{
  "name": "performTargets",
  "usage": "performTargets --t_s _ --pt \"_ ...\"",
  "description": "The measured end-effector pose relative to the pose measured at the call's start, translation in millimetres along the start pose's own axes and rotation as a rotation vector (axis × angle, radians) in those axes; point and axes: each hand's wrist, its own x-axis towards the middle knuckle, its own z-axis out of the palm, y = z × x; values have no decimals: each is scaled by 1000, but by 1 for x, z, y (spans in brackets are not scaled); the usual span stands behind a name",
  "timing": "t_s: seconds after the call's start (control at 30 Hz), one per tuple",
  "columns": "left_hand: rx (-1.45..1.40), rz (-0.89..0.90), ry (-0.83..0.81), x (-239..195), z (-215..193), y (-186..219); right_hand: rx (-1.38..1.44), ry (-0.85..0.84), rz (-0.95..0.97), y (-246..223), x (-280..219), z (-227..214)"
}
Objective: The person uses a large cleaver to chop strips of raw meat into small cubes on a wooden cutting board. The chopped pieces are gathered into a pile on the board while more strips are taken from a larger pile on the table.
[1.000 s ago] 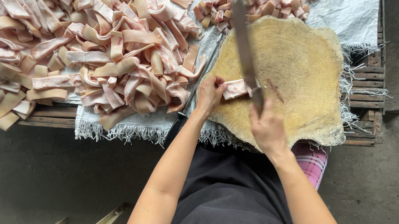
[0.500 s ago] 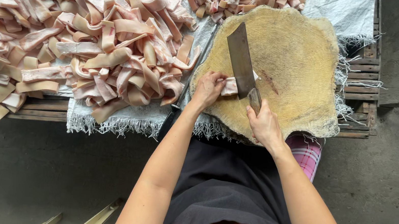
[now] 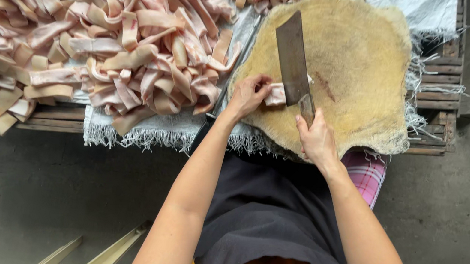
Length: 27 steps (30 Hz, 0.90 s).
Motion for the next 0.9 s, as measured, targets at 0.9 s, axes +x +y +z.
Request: performTargets --t_s 0.9 --pt "23 -144 216 -17 -46 38 -97 237 -565 -6 -32 -8"
